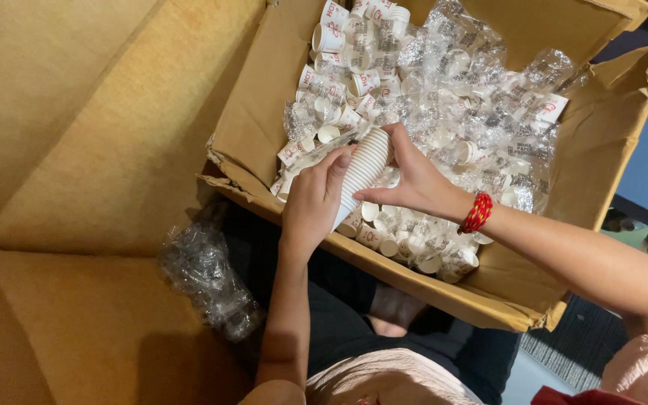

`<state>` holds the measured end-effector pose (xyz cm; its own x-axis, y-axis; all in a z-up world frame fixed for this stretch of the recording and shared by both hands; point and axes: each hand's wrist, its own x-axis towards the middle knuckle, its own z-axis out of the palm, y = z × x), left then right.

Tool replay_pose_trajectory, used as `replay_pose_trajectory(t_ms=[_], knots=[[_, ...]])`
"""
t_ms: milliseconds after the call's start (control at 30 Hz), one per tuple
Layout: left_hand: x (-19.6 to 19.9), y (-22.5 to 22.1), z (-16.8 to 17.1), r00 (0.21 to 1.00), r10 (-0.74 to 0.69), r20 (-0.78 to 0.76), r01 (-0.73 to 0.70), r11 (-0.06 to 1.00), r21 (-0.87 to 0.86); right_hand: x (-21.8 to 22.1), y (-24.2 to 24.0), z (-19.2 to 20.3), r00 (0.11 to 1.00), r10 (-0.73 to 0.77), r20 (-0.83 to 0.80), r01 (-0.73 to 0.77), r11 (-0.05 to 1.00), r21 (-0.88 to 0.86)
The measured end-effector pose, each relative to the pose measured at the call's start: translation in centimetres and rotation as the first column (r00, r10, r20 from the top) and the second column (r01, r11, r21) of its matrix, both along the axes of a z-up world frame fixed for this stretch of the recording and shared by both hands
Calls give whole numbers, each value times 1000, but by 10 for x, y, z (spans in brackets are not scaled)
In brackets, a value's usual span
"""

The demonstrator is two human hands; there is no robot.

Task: The recorder is taking small paper cups out of a large cardboard box and stacking them or placing them into plastic sleeves.

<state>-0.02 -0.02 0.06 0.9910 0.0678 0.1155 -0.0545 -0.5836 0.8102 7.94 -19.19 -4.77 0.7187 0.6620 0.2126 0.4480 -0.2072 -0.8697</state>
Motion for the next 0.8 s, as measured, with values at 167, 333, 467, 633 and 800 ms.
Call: replay_pose_trajectory(t_ms=[167,333,467,633,800], knots=[[-1,1,4,1000,-7,-20,8,1000,15,-4,3,0,999,-49,4,49,998,-26],[-1,1,-1,999,-17,29,16,1000,13,-5,1,1,994,-68,91,69,998,-8],[-1,-1,1,1000,-3,15,3,1000,-16,-6,1,7,997,-66,43,70,994,-81],[0,-1,6,996,5,-85,-4,1000,12,-9,3,1,997,-50,60,53,998,-36],[-1,0,4,1000,-5,-9,5,1000,6,-9,2,-2,991,-85,99,88,996,-26]])
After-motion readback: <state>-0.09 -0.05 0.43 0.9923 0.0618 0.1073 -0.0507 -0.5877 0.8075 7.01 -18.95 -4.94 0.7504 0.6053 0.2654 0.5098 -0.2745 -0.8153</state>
